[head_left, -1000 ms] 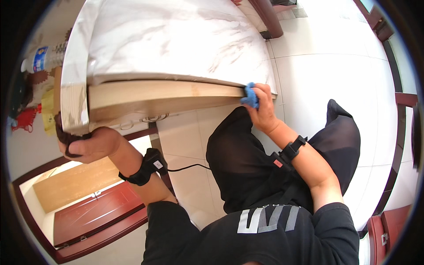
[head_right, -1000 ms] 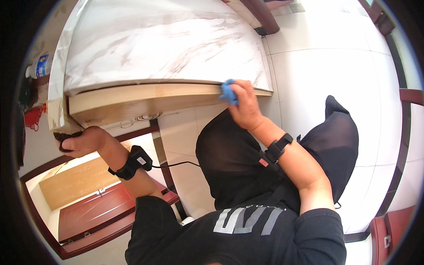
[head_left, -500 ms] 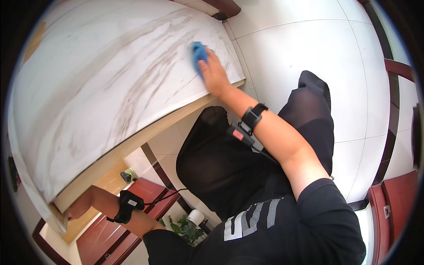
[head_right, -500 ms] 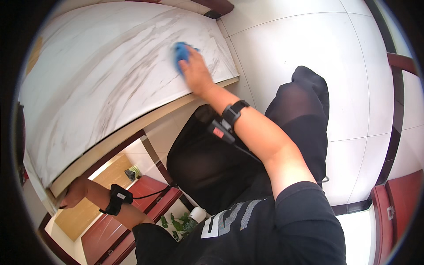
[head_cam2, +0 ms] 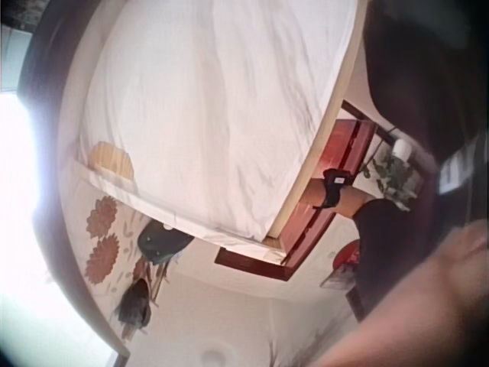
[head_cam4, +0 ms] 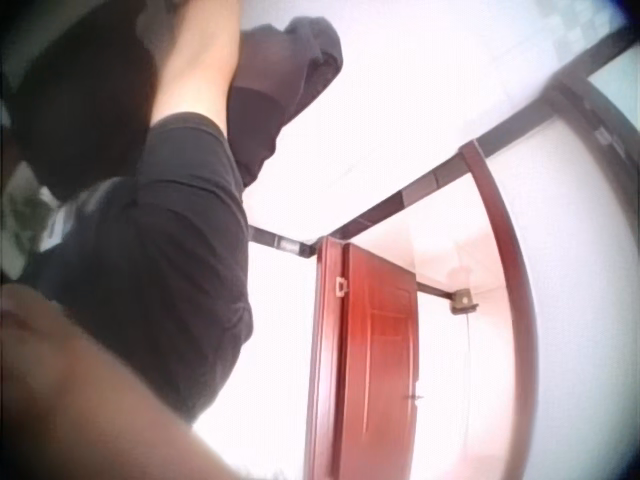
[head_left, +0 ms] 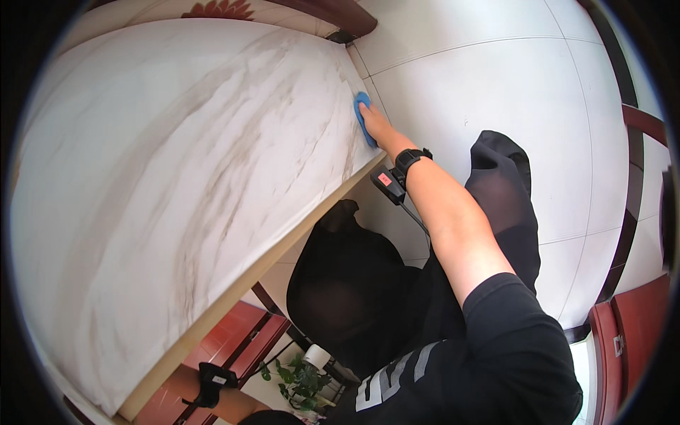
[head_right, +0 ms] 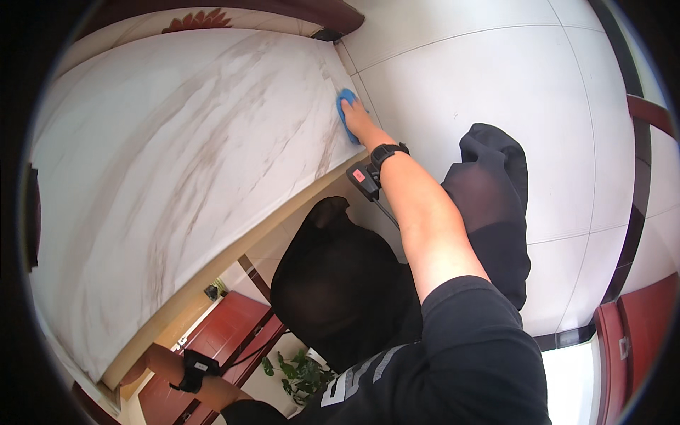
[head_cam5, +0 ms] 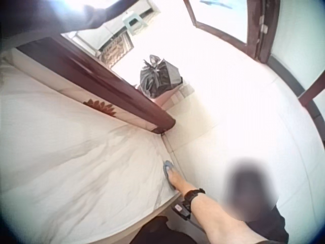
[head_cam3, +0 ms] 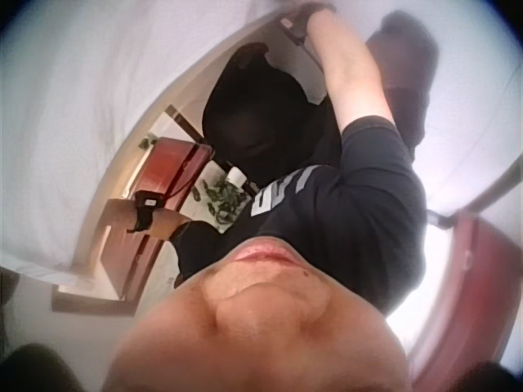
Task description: The person wipes down the exterior and interior surfaces of a low cabinet and a nearby door frame with blue and brown cloths.
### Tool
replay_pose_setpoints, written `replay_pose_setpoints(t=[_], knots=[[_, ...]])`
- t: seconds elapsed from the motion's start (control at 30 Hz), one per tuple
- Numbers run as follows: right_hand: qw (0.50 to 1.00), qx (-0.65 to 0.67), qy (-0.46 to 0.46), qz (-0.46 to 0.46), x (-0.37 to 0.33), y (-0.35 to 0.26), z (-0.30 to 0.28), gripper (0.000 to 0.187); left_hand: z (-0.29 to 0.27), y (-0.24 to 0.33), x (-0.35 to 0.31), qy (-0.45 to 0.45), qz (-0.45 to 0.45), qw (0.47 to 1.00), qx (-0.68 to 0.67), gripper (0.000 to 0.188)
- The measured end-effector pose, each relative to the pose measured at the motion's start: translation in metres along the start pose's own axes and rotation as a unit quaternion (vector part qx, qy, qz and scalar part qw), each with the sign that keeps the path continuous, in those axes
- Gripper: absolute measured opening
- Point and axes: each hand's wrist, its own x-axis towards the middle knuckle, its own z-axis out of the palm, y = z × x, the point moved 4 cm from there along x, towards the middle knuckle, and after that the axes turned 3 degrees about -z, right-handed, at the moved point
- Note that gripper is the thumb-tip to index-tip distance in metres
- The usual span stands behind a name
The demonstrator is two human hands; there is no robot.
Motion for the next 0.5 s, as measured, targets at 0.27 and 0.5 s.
replay_pose_setpoints(t=[0.27,0.5], knots=[[0.933,-0.074,-0.054,-0.349,0.005,-0.162,0.071,0.061,-0.007,-0.014,-0.017,-0.029,-0.027,0.999,0.011,0.056],[0.953,-0.140,0.007,-0.270,0.086,-0.081,0.021,0.064,0.006,-0.013,-0.022,-0.035,-0.042,0.998,0.016,0.056]])
